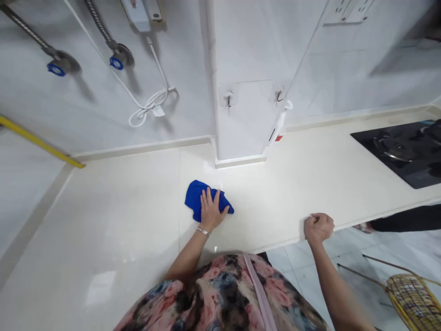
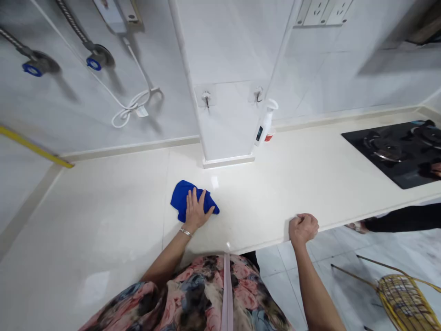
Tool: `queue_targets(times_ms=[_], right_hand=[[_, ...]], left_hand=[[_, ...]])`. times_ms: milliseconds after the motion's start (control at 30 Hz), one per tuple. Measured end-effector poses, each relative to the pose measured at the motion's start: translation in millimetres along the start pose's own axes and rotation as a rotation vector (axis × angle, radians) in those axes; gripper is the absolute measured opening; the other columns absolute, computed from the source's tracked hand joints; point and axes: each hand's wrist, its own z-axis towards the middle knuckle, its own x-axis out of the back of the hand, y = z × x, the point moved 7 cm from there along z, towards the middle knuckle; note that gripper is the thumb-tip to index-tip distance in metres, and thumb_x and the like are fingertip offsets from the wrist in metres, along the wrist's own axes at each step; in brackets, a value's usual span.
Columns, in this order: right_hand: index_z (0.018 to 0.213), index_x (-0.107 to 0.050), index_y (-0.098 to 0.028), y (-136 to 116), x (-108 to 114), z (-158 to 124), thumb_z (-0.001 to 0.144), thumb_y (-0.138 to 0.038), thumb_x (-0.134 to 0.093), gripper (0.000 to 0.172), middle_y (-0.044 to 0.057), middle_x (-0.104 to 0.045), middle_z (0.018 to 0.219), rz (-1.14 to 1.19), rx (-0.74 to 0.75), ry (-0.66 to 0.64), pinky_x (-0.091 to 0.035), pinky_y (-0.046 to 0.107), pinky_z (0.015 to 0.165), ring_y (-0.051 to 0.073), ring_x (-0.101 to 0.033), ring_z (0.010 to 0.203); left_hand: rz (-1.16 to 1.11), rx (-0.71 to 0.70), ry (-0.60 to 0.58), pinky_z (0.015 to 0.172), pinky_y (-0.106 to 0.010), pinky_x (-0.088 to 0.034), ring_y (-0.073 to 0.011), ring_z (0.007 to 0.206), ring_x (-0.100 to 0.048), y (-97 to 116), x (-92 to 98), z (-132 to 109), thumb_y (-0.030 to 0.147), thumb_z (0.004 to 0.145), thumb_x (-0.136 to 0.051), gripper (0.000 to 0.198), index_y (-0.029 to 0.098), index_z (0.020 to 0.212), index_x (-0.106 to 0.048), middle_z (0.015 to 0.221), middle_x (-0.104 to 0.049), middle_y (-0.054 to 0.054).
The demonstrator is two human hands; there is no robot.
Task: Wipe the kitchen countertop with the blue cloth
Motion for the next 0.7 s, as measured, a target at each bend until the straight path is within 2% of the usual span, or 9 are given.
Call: queue_targets(times_ms=[133, 267, 433, 567, 700], right_hand=[[0.081, -0.062, -0.02, 2, -1, 0, 0.074, -0.017, -0.052, 0.013, 0.012, -0.061, 0.102, -0.001, -0.021, -0.016, -0.036, 0.043, 0.083, 0.028, -0.051, 0.093], [0.08, -0.062, -0.02, 2, -1, -1, 0.075, -0.019, -0.052, 0.011, 0.012, -0.062, 0.101, -0.002, -0.018, 0.0, -0.036, 0.041, 0.081, 0.028, -0.052, 0.092], [0.08, -0.064, -0.02, 4, -2, -1, 0.076, -0.019, -0.051, 0.013, 0.012, -0.065, 0.102, -0.015, 0.0, 0.005, -0.036, 0.041, 0.081, 0.029, -0.054, 0.093], [0.08, -0.063, -0.02, 6, -1, 1, 0.076, -0.018, -0.051, 0.013, 0.013, -0.066, 0.103, -0.033, -0.002, -0.001, -0.037, 0.042, 0.081, 0.03, -0.055, 0.094], [0.081, -0.063, -0.021, 6, 0, 1, 0.076, -0.019, -0.051, 0.013, 0.013, -0.065, 0.104, -0.038, 0.012, -0.008, -0.038, 0.042, 0.082, 0.03, -0.056, 0.096]], left_hand=[[-0.071, 0.056, -0.019, 0.129, -0.069, -0.008, -0.0509, 0.162, -0.004, -2, 3.9, 17, 0.063, 0.079, -0.079, 0.081, 0.017, 0.143, -0.062, 0.174, -0.023, -0.023], [-0.122, 0.11, -0.009, 0.128, -0.069, -0.009, -0.055, 0.159, -0.012, 3, 9.6, 30, 0.057, 0.078, -0.082, 0.066, 0.015, 0.127, -0.069, 0.17, -0.03, -0.027], [-0.008, 0.156, 0.053, 0.125, -0.076, -0.004, -0.0565, 0.16, -0.003, 5, -3.7, 22, 0.046, 0.083, -0.077, 0.075, 0.013, 0.147, -0.057, 0.174, -0.017, -0.027], [0.037, 0.059, 0.095, 0.129, -0.069, -0.005, -0.0495, 0.162, -0.005, 1, -11.5, 33, 0.031, 0.081, -0.074, 0.073, 0.015, 0.15, -0.057, 0.175, -0.021, -0.022], [0.041, -0.125, 0.0, 0.133, -0.06, -0.011, -0.0428, 0.162, -0.017, -12, -5.8, 69, 0.021, 0.074, -0.071, 0.077, 0.013, 0.149, -0.057, 0.171, -0.031, -0.022]])
